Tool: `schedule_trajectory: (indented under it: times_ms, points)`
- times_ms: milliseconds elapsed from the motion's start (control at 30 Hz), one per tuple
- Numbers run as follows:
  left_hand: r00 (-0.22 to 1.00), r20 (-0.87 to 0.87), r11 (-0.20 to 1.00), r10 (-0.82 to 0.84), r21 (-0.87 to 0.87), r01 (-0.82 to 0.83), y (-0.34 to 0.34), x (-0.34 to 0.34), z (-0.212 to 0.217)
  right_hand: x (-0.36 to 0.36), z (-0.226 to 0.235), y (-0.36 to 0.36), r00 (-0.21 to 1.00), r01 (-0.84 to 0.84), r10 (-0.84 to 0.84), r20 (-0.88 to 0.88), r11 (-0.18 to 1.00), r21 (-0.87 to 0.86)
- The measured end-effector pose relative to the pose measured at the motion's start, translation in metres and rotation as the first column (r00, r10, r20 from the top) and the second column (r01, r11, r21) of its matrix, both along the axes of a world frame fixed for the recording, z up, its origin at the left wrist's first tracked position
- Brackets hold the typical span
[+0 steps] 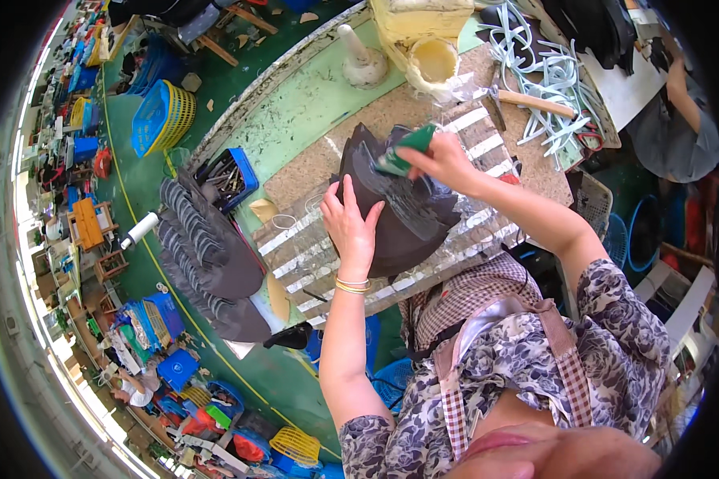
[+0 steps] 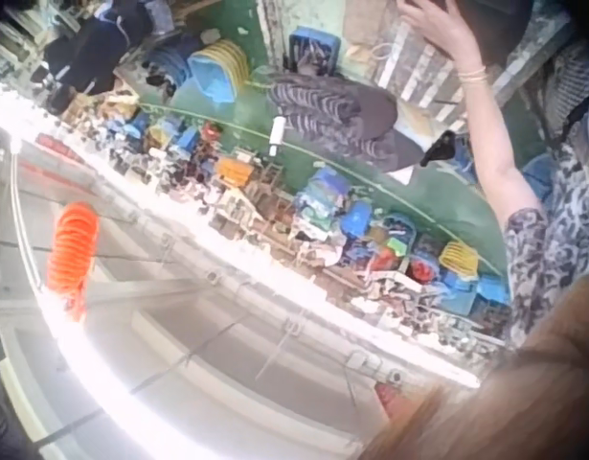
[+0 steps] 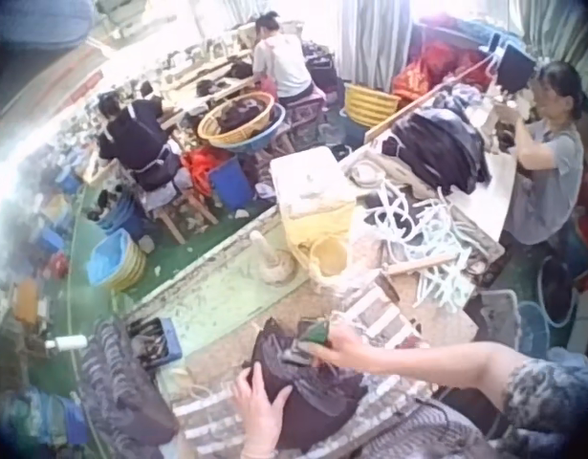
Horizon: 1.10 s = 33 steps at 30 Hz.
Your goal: The person dips an applicator into an adhesive container and applies glue onto shoe pieces, coating and stacking them one by one on the work table.
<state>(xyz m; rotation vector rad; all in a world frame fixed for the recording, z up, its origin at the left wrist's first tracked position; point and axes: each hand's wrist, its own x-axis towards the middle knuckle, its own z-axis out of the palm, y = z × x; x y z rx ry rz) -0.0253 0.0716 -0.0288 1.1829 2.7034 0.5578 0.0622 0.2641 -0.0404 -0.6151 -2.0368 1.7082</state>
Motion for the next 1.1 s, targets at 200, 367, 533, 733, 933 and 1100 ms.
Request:
schedule_trajectory:
  times_ms: [200,367,533,733,933,1100]
  points:
    - [0.998,0.057,0.973,0.039,0.223,-0.051,0.017,0.003,0.010,0.027,-0.010,0.039,0.957,0.238,-0.234,0.174,0.971,-0.003]
    - [0.927,-0.117,0.828,-0.356,0.420,0.371,-0.007,-0.010,-0.013,0.036,0.007,0.037,0.984,0.176,-0.149,0.096,0.902,-0.395]
    - [0.909,-0.152,0.839,-0.389,0.348,0.417,-0.008,-0.011,-0.014,0.048,-0.006,0.015,0.959,-0.159,0.186,0.215,0.978,-0.138]
    - [0.942,-0.077,0.822,-0.328,0.467,0.324,-0.036,-0.017,-0.002,0.046,0.005,0.008,0.990,0.052,-0.028,0.135,0.983,-0.175]
    - [0.560,0.744,0.437,0.363,0.395,-0.808,-0.159,-0.042,0.020,0.050,0.009,-0.014,0.986,0.127,-0.107,0.130,0.980,-0.155]
    - [0.554,0.758,0.149,0.345,0.539,-0.829,-0.288,-0.117,-0.003,0.052,0.024,-0.031,0.976,0.186,-0.168,0.136,0.973,-0.135]
